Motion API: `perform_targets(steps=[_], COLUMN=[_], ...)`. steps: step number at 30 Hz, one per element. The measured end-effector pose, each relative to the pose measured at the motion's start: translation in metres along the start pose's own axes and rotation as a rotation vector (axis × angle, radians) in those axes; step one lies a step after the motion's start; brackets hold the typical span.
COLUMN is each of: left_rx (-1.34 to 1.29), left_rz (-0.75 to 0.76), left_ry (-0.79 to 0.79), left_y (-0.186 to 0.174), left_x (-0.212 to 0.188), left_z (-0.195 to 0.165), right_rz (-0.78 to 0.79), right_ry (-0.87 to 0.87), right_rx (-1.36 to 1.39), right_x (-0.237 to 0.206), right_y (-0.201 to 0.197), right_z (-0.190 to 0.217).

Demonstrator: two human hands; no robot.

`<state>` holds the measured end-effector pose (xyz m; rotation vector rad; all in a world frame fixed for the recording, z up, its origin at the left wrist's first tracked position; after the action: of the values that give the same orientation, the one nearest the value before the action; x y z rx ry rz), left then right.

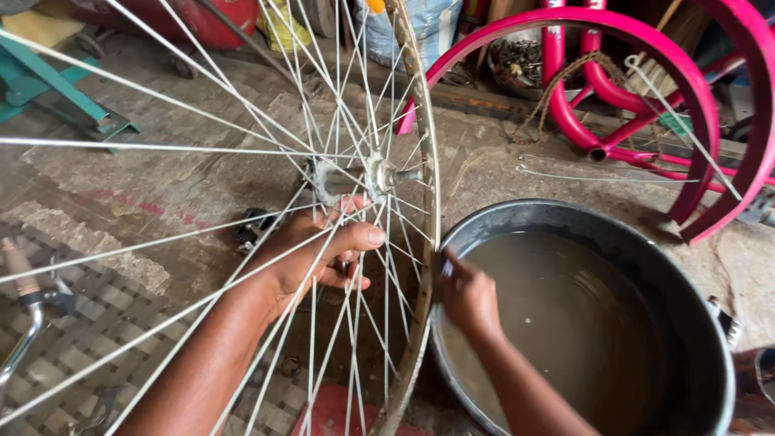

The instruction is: The person holds a bicycle wheel and uses a small purple cloth to wipe and clean the metal rim and spokes, repeatedly dipping the cloth into a basin of water on the floor.

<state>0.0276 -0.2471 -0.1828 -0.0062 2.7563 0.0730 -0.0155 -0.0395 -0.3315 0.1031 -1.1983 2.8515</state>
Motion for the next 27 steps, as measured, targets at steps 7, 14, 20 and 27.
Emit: perform_targets(steps=[7,14,20,27], left_rx=[0.036,0.055,0.008,0.085], left_rz=[-0.001,-0.003,-0.005,0.008], left_ry=[-0.014,-0.006,0.02,0.023], left_y=[0.002,0.001,0.0,0.004], left_x=[-0.003,-0.005,-0.005,-0.007], left_z=[-0.004,-0.007,-0.007,-0.013], right_rz=[0.228,0.125,0.051,0.381], right_ry=[0.125,0.049,0.023,0.356], right_rx=[-0.165,-0.084,-0.043,0.278], right_x=[-0.013,-0.002,0.006,-0.103], right_y=[-0.003,0.002,0.004,-0.01], right_z=[0.002,0.004,0.017,-0.008])
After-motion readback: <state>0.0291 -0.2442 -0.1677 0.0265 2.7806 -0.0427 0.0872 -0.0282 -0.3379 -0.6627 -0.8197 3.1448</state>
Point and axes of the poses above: each hand's wrist, its own x-axis towards the middle knuckle, its own y-axis out of the palm, z = x × y, the point moved 2 cm from there along x, towards the middle knuckle, and after that the axes turned 8 degrees about -x, right-handed, at the moved point
